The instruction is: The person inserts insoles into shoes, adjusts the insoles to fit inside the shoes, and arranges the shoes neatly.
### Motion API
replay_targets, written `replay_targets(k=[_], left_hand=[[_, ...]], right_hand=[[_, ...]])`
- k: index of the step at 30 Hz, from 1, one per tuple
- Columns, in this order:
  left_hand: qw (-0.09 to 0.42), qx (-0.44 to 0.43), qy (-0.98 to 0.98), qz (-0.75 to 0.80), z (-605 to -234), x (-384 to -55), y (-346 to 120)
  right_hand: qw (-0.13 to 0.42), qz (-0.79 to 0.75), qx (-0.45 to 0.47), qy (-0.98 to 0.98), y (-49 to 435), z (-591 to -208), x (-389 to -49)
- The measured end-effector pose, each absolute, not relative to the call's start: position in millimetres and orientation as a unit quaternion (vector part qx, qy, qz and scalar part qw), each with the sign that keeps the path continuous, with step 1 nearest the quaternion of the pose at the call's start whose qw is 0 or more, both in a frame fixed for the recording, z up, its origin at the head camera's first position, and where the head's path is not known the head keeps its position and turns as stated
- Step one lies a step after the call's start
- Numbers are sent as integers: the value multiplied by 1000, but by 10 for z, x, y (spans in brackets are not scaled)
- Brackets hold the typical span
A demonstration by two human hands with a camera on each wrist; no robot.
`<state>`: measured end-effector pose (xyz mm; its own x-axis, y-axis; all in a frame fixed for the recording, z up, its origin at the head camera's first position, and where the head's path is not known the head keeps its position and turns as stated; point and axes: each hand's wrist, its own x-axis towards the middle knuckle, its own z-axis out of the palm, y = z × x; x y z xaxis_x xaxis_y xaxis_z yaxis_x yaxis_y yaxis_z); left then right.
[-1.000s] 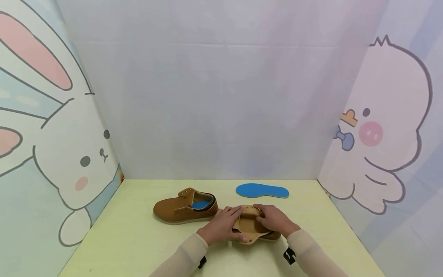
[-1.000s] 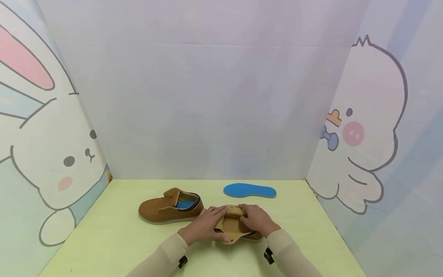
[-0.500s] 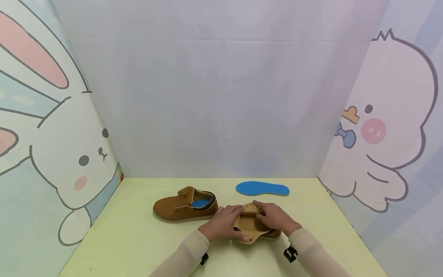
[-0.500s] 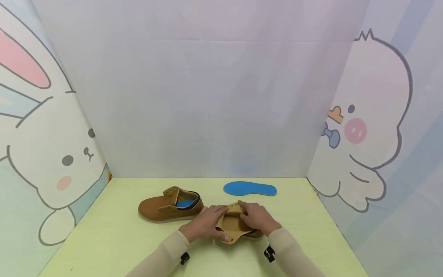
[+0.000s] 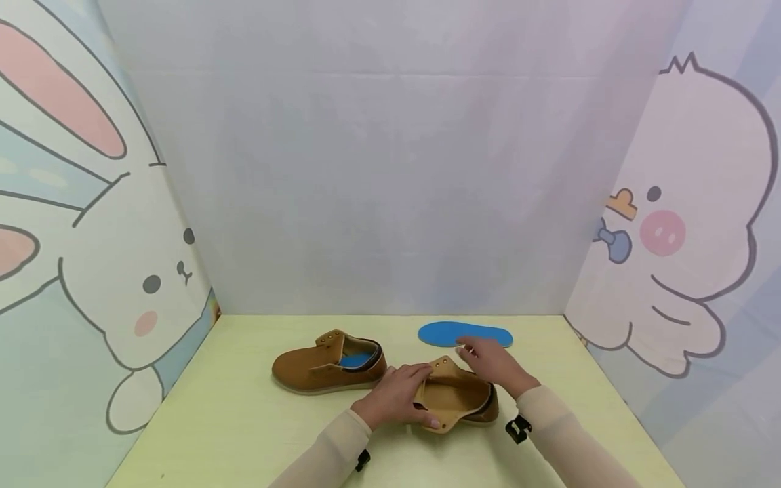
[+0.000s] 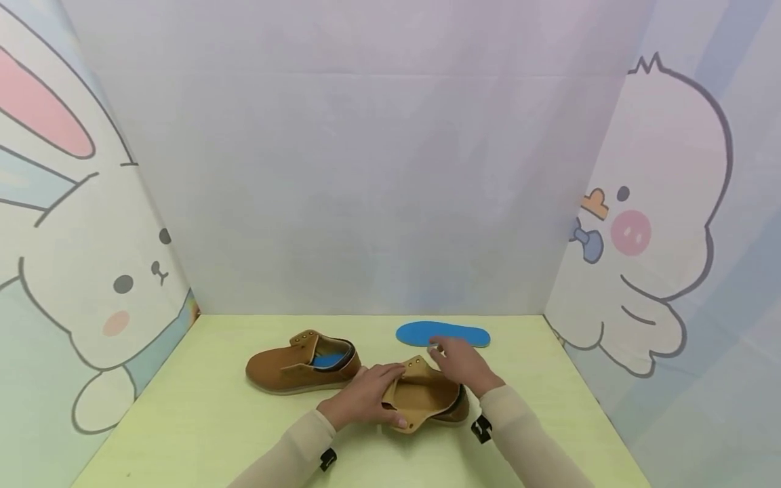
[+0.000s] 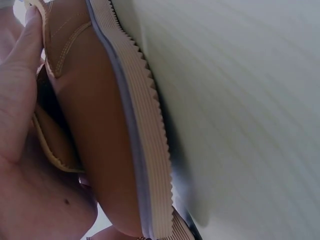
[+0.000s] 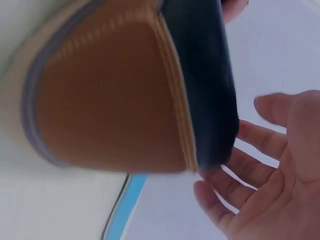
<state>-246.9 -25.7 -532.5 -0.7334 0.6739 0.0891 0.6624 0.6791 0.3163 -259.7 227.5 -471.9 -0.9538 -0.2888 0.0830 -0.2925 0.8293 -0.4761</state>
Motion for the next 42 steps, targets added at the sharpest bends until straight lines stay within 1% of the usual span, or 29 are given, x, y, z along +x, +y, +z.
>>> replay_targets(k=[5, 10, 15, 20, 23, 26, 29, 34, 37, 42], left_hand=[[22, 361, 917, 168, -5319, -2463, -256], [25, 360, 918, 163, -5312, -2457, -256], [29, 355, 919, 166, -5302, -2445, -248], [28, 355, 922, 153, -5288, -2438, -226], [30, 362, 921, 142, -5282, -2447, -205], [30, 358, 924, 132, -5275, -2457, -207], [26, 352, 927, 127, -5253, -2467, -213], [21, 354, 926, 126, -5228, -2469, -216], [23, 352, 927, 125, -5235, -2464, -213], [27, 350, 927, 129, -5241, -2452, -204]], right_hand=[[13, 228, 178, -957, 2522, -4739, -2903], [-22, 187, 176, -966, 2762, -4910, -3180], [-62, 165, 165, -970, 2945, -5035, -3286], [-104, 168, 162, -967, 3064, -5161, -3262], [-115, 156, 156, -968, 3104, -5253, -3232], [-100, 137, 153, -973, 3083, -5294, -3229], [-72, 107, 149, -980, 3044, -5296, -3221], [-41, 48, 149, -987, 2947, -5253, -3129], [-32, 29, 148, -988, 2897, -5218, -3032], [-49, 38, 130, -990, 2868, -5171, -2871]])
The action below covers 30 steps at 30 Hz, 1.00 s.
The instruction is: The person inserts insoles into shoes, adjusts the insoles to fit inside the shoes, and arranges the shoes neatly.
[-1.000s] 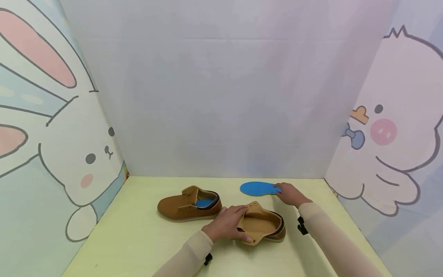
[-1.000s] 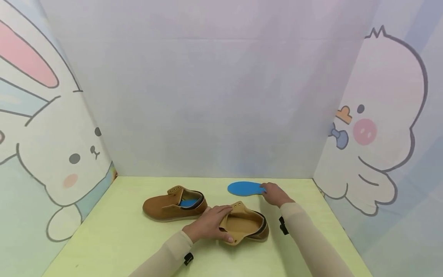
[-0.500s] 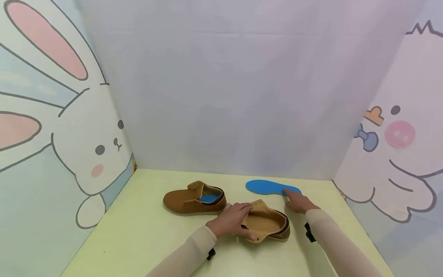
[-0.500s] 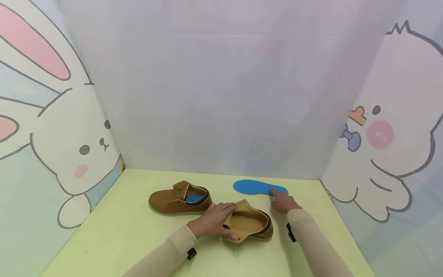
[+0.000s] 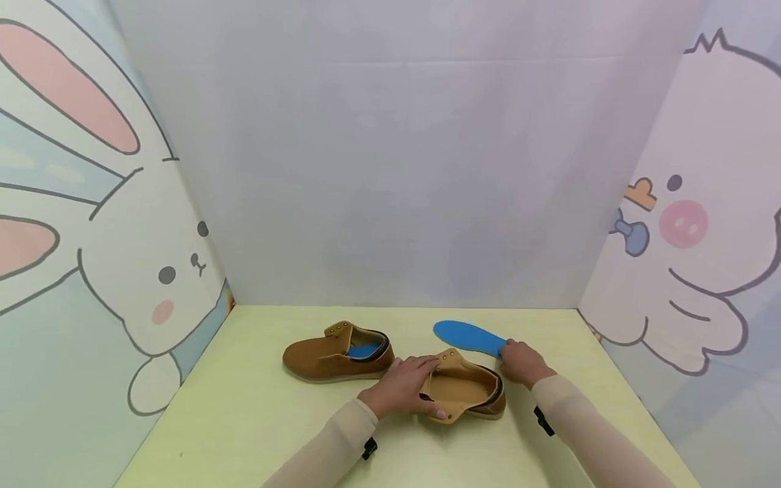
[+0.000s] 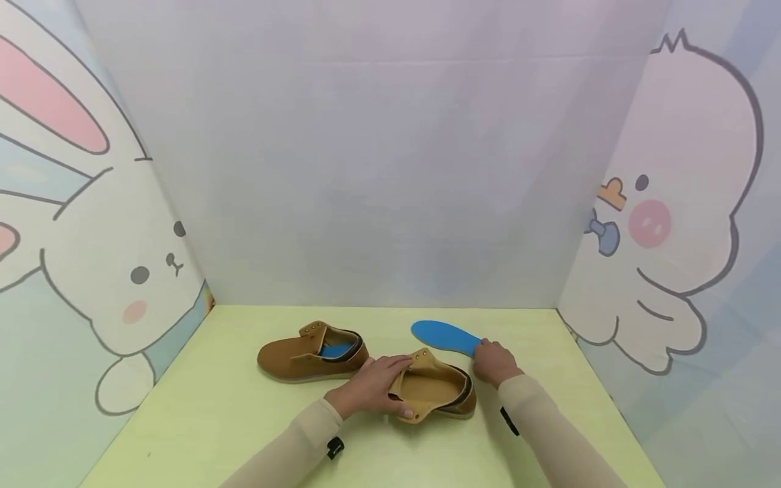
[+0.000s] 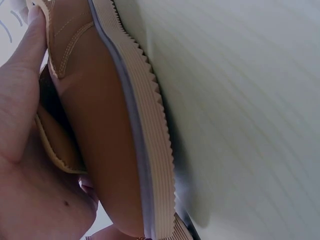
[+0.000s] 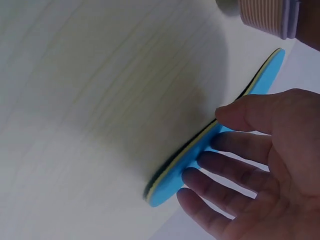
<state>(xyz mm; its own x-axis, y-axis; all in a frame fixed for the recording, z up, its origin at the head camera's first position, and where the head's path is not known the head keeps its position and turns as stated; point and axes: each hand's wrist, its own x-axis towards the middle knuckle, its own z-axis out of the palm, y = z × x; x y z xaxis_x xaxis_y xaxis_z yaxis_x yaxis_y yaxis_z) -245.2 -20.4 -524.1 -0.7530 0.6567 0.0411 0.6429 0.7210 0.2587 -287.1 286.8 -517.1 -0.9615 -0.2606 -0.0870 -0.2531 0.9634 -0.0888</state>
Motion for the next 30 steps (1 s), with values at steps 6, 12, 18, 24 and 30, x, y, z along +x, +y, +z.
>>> replay_targets(k=[6, 12, 18, 24, 30], left_hand=[[27, 343, 929, 137, -5266, -2458, -223], [22, 348, 928, 129, -5255, -2475, -213], [33, 341, 931, 125, -5259, -2450, -203], [37, 340, 931, 130, -5277, -2438, -200], [33, 337, 932, 132, -5260, -2442, -194]], right_hand=[[65, -34, -116, 991, 2819, -5085, -2803], [58, -44, -98, 992, 2802, -4991, -2796], [43, -87, -108, 989, 2848, -5109, -2971], [77, -98, -117, 985, 2896, -5237, -3117], [100, -128, -110, 980, 2966, -5235, -3154]])
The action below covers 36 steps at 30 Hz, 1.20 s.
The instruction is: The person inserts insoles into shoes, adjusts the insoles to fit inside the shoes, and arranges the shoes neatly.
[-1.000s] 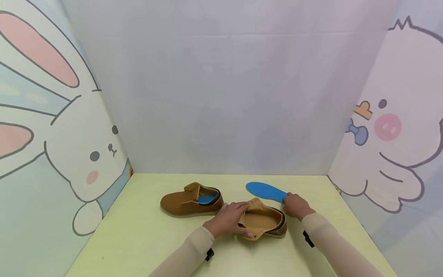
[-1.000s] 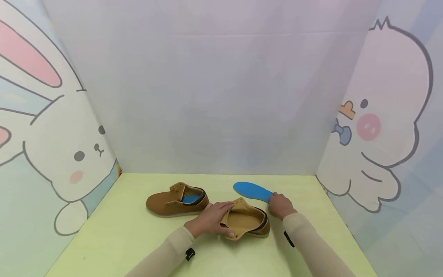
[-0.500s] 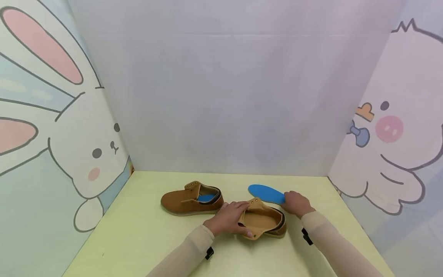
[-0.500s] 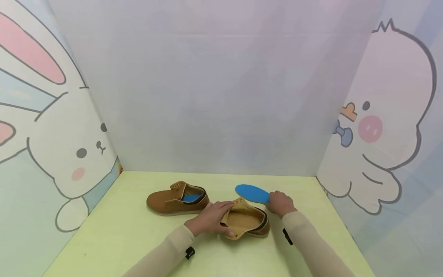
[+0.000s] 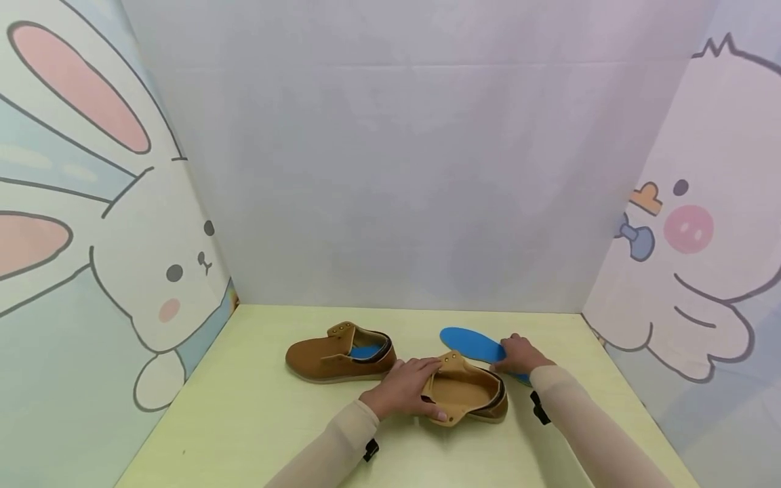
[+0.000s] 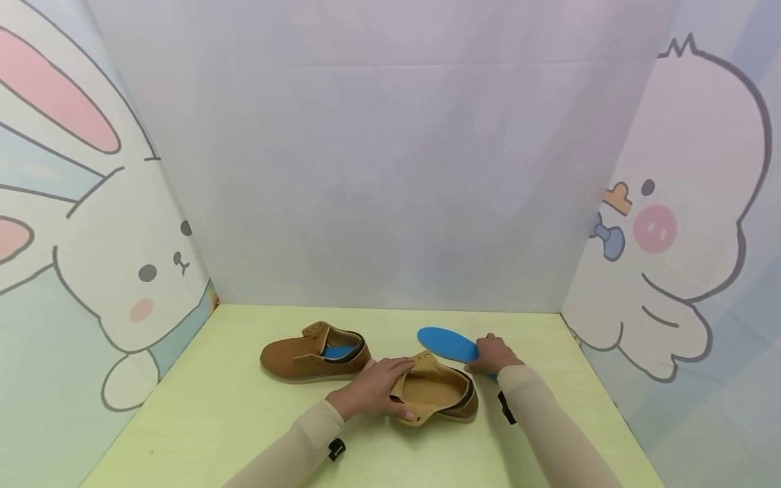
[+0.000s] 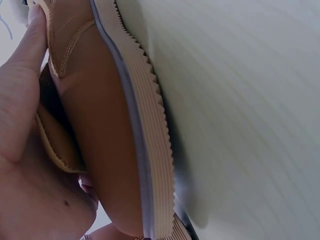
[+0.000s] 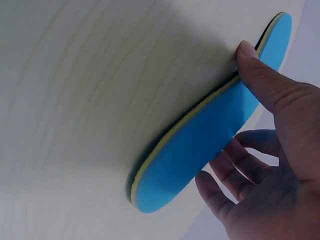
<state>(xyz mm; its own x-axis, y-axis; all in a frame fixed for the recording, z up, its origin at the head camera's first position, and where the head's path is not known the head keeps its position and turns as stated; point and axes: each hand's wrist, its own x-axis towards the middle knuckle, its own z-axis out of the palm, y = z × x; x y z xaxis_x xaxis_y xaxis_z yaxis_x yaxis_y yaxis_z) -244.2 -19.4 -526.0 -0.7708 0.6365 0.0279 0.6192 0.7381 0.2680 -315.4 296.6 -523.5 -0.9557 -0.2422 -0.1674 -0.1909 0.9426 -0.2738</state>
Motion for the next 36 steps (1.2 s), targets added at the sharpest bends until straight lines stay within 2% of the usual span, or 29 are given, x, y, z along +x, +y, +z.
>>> replay_targets(k=[6, 22, 29, 36], left_hand=[[37, 338, 931, 134, -5252, -2440, -198], [37, 341, 929, 141, -5268, -2434, -196], [32, 345, 927, 142, -5276, -2436, -196], [17, 349, 927, 138, -5277, -2447, -209]], right_hand=[[96, -143, -115, 978, 3021, -5278, -3165], [29, -130, -111, 985, 3087, -5235, -3118], [15, -149, -145, 978, 3143, -5007, -3079], [10, -160, -189, 969, 3120, -4557, -2942]])
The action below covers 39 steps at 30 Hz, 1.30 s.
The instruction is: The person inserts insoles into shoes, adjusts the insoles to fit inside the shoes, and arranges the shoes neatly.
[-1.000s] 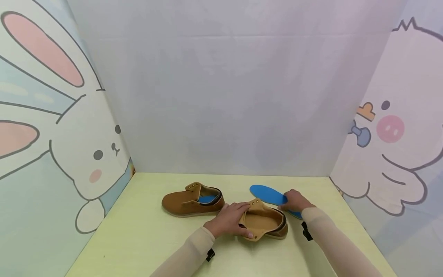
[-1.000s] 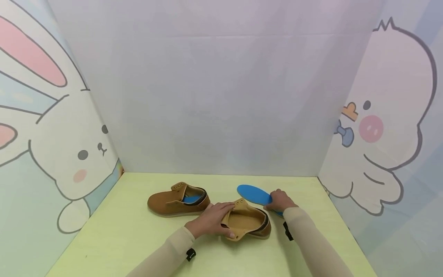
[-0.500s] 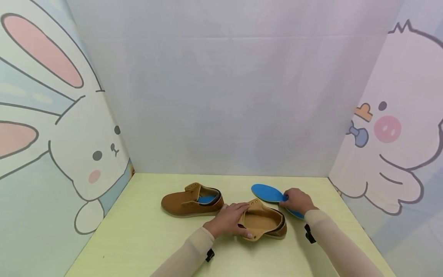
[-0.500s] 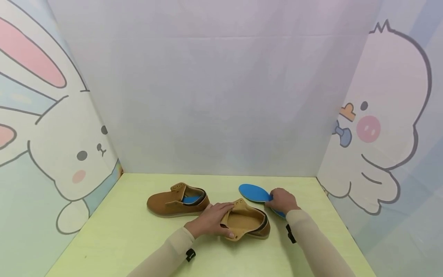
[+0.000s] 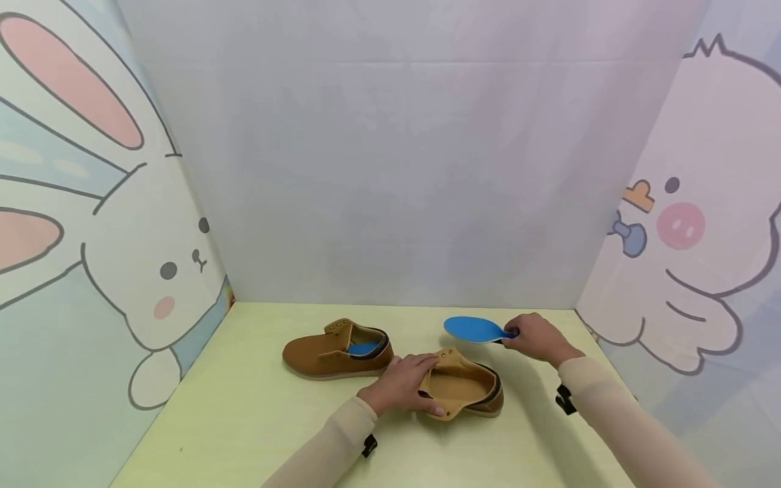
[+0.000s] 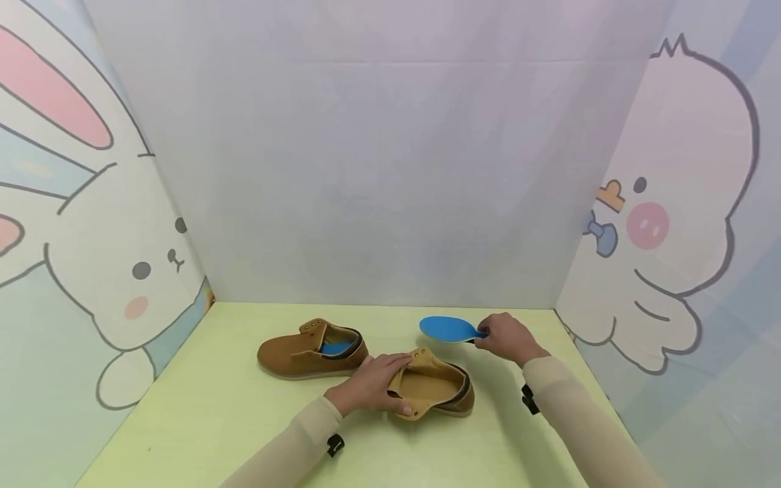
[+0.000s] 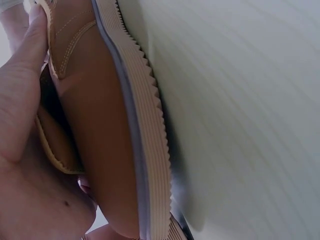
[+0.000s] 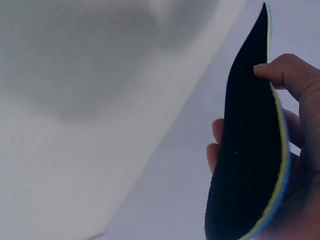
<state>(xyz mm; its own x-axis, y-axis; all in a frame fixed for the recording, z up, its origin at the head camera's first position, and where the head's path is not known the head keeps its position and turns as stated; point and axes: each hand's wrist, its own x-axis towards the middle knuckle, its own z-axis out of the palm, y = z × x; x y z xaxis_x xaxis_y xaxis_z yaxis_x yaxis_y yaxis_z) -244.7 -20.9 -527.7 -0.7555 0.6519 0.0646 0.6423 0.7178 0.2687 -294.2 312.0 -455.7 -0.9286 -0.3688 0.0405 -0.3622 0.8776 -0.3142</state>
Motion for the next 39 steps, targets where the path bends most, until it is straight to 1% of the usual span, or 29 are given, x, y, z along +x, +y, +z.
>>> replay_targets(k=[8, 10, 14, 17, 21, 24, 28, 39], left_hand=[[20, 350, 925, 148, -5255, -2431, -225], [20, 350, 925, 146, -5252, -2432, -224], [16, 352, 925, 141, -5245, -2443, -217], [17, 353, 925, 141, -5242, -2445, -216], [15, 354, 924, 142, -5250, -2440, -221], [15, 355, 923, 145, -5260, -2427, -224], [26, 353, 922, 156, -5261, -2409, -230], [27, 351, 921, 169, -5257, -2408, -237]], right_hand=[[-34, -119, -267, 956, 3071, -4063, -2758], [-40, -105, -274, 955, 3058, -3957, -2703], [-34, -86, -271, 958, 2996, -3776, -2578], [-12, -71, -259, 963, 2922, -3694, -2482], [2, -55, -254, 966, 2828, -3673, -2383], [2, -43, -261, 964, 2765, -3706, -2320], [5, -27, -270, 962, 2677, -3771, -2247], [-37, 19, -297, 954, 2483, -3908, -2188]])
